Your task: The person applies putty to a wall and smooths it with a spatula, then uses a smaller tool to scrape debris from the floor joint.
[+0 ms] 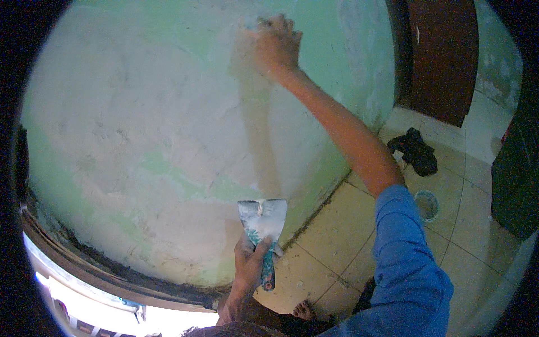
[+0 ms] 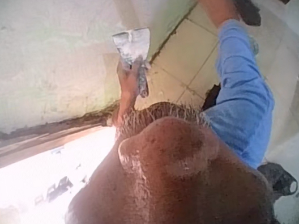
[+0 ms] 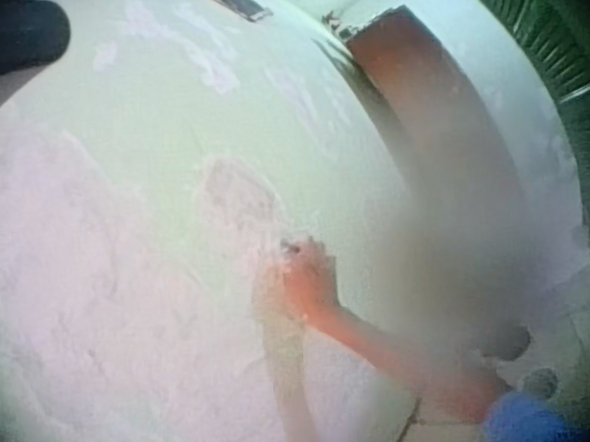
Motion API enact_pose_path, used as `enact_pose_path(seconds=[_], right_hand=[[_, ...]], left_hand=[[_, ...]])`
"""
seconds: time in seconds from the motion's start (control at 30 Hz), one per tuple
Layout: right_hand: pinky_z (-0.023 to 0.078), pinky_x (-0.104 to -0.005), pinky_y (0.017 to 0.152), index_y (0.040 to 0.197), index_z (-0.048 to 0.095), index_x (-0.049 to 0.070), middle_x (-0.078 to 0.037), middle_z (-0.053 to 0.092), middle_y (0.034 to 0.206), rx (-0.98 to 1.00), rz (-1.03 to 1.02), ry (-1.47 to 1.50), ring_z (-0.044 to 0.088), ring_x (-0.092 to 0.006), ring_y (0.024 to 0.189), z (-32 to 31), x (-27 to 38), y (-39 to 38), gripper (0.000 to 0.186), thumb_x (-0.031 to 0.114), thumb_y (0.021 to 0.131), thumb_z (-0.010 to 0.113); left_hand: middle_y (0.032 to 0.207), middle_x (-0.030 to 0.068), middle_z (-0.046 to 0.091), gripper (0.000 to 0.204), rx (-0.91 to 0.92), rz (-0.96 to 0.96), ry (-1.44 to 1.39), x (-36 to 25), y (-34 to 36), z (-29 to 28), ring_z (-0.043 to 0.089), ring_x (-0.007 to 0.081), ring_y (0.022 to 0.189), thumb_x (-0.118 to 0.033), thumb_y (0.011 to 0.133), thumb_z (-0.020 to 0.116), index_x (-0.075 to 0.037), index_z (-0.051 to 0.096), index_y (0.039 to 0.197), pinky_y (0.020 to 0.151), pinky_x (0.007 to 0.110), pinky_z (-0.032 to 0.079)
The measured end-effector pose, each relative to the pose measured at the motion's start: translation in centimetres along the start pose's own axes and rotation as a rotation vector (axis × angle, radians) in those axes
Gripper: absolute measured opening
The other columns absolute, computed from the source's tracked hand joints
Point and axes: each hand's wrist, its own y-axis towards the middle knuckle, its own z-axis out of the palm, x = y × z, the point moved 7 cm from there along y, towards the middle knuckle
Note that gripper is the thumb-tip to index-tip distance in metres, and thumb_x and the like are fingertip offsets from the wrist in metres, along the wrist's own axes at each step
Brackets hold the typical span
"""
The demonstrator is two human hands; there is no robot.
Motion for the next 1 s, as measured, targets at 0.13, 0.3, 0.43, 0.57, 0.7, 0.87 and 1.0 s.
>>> enact_pose_path(seconds=[0.13, 0.3, 0.43, 0.57, 0.7, 0.87, 1.0], right_hand=[[0.041, -0.0448, 0.085, 0.128, 0.062, 0.018, -0.005, 0.057, 0.111, 0.062, -0.250, 0.184, 0.052, -0.0268, 0.106, -2.1, 4.2, -4.7, 0.046, 0.008, 0.083, 0.066], [0.038, -0.0441, 0.084, 0.130, 0.060, 0.017, -0.003, 0.056, 0.112, -0.041, -0.335, 0.224, 0.051, -0.0266, 0.102, -2.8, 0.1, -4.4, 0.058, 0.025, 0.075, 0.076], [0.038, -0.0436, 0.085, 0.133, 0.058, 0.019, -0.003, 0.056, 0.112, -0.126, -0.424, 0.183, 0.051, -0.0263, 0.102, -1.5, -0.5, -1.8, 0.064, 0.024, 0.072, 0.078], [0.039, -0.0442, 0.086, 0.134, 0.057, 0.019, -0.005, 0.057, 0.112, 0.046, -0.498, 0.232, 0.052, -0.0274, 0.103, -0.3, -0.8, -7.8, 0.060, 0.018, 0.076, 0.075], [0.040, -0.0460, 0.087, 0.132, 0.058, 0.018, -0.008, 0.057, 0.114, 0.080, -0.212, 0.160, 0.051, -0.0303, 0.106, 0.5, -3.9, -5.5, 0.053, 0.020, 0.081, 0.071], [0.041, -0.0454, 0.088, 0.130, 0.060, 0.018, -0.008, 0.057, 0.112, -0.032, -0.040, 0.124, 0.052, -0.0295, 0.103, 1.2, -0.7, -0.1, 0.049, 0.021, 0.082, 0.071], [0.040, -0.0468, 0.083, 0.126, 0.063, 0.019, -0.007, 0.057, 0.111, 0.057, -0.344, 0.214, 0.051, -0.0301, 0.106, -1.6, 5.1, -5.5, 0.048, 0.032, 0.080, 0.072]], left_hand=[[0.085, 0.0110, 0.066, 0.026, -0.033, -0.014, 0.000, 0.5, 0.1, -0.5, 0.062, 0.0149, 0.064, -0.013, 0.096, 0.057, 0.002, 0.050, 0.117, 0.055, 0.027, 0.050], [0.085, 0.0111, 0.065, 0.026, -0.028, -0.029, 0.021, 0.3, 0.1, -0.6, 0.063, 0.0153, 0.065, -0.013, 0.096, 0.057, 0.002, 0.051, 0.117, 0.055, 0.027, 0.051], [0.089, 0.0106, 0.064, 0.026, -0.005, -0.016, 0.022, 0.3, 0.2, -0.2, 0.064, 0.0160, 0.070, -0.013, 0.098, 0.055, 0.002, 0.049, 0.118, 0.058, 0.029, 0.051], [0.090, 0.0105, 0.064, 0.025, -0.009, -0.030, 0.016, 0.9, 0.1, -1.0, 0.064, 0.0160, 0.071, -0.013, 0.098, 0.055, 0.002, 0.049, 0.117, 0.058, 0.029, 0.052], [0.091, 0.0106, 0.064, 0.025, -0.009, -0.063, 0.055, 0.6, -0.1, -1.2, 0.064, 0.0162, 0.072, -0.012, 0.098, 0.055, 0.002, 0.049, 0.118, 0.058, 0.029, 0.052], [0.091, 0.0109, 0.064, 0.026, 0.025, -0.026, 0.025, 0.4, 0.3, 0.0, 0.064, 0.0164, 0.072, -0.012, 0.098, 0.055, 0.002, 0.049, 0.118, 0.059, 0.029, 0.052], [0.088, 0.0110, 0.065, 0.026, -0.013, -0.027, -0.008, 0.9, 0.1, -0.9, 0.064, 0.0165, 0.070, -0.012, 0.097, 0.056, 0.002, 0.049, 0.118, 0.058, 0.028, 0.051]])
